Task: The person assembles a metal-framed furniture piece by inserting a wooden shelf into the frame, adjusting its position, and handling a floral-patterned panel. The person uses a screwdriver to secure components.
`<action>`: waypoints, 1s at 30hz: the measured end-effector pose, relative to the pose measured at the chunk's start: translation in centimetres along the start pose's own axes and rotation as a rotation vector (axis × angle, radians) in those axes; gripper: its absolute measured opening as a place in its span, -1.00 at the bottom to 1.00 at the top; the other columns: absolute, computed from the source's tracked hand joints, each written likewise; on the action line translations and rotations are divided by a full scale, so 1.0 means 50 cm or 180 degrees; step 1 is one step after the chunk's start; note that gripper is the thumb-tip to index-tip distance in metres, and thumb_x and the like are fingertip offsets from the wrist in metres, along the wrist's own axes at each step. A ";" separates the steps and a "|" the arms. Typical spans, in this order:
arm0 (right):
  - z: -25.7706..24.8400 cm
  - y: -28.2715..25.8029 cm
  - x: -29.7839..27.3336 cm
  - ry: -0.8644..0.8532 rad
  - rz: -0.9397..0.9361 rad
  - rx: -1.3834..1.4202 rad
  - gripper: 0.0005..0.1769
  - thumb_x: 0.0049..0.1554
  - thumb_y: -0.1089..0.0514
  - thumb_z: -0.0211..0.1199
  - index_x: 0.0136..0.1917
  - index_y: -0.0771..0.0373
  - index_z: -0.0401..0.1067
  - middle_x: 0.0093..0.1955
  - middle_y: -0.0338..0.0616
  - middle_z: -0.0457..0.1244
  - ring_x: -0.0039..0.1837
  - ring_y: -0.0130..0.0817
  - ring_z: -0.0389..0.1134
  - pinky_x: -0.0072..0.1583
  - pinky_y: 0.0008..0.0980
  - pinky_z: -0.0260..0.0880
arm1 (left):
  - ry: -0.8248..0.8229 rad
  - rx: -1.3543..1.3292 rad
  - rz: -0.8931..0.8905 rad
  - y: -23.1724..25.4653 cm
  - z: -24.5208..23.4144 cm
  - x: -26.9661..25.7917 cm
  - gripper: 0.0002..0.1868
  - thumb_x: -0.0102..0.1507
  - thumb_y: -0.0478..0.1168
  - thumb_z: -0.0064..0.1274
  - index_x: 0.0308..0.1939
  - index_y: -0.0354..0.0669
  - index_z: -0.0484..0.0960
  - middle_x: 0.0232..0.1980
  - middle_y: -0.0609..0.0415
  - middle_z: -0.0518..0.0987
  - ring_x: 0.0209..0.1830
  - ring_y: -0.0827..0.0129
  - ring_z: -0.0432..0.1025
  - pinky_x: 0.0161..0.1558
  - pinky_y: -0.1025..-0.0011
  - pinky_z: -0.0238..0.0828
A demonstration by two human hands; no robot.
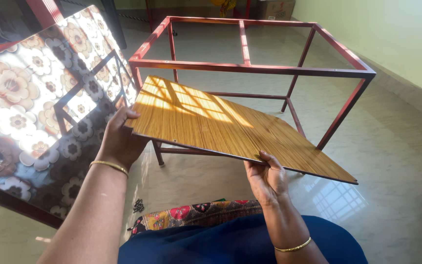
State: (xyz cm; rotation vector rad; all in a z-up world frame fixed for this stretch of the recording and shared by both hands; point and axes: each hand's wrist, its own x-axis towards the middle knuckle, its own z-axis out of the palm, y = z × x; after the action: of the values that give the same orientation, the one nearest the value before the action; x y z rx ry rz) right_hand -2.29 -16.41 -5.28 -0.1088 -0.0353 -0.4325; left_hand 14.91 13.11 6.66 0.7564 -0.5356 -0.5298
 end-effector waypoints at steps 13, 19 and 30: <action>-0.201 0.047 0.155 0.0367 -0.0039 0.0002 -0.76 0.19 0.40 0.18 0.15 0.44 0.35 0.13 0.09 0.35 0.25 -0.12 0.39 0.35 -0.15 0.42 | 0.0519 -0.0188 0.0119 -0.100 -0.169 0.086 -0.36 0.17 -0.20 -0.12 0.37 -0.20 0.43 0.08 -0.04 0.55 0.00 0.22 0.48 -0.04 0.19 0.49; -0.231 0.072 0.246 0.0106 0.0113 0.0251 -0.68 0.17 0.42 0.16 0.22 0.39 0.37 0.22 0.04 0.34 0.32 -0.12 0.36 0.40 -0.12 0.38 | 0.1586 -0.0075 -0.0152 -0.146 -0.203 0.133 -0.53 0.32 -0.03 -0.08 0.22 -0.21 0.47 0.05 -0.03 0.60 0.07 0.18 0.53 0.12 0.18 0.51; -0.224 0.073 0.273 0.0349 0.0021 -0.0200 -0.64 0.18 0.38 0.18 0.26 0.36 0.31 0.24 0.00 0.31 0.34 -0.12 0.35 0.43 -0.10 0.38 | 0.1836 0.0602 -0.0566 -0.200 -0.115 0.129 -0.50 0.30 0.02 -0.01 0.27 -0.05 0.39 0.09 0.04 0.53 0.03 0.21 0.55 -0.01 0.24 0.64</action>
State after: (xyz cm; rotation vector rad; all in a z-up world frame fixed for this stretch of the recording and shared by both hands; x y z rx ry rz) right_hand 11.77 -20.05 -16.00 -0.1469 0.0865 -0.4326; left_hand 20.77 5.81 -2.68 1.0940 0.0204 -0.4007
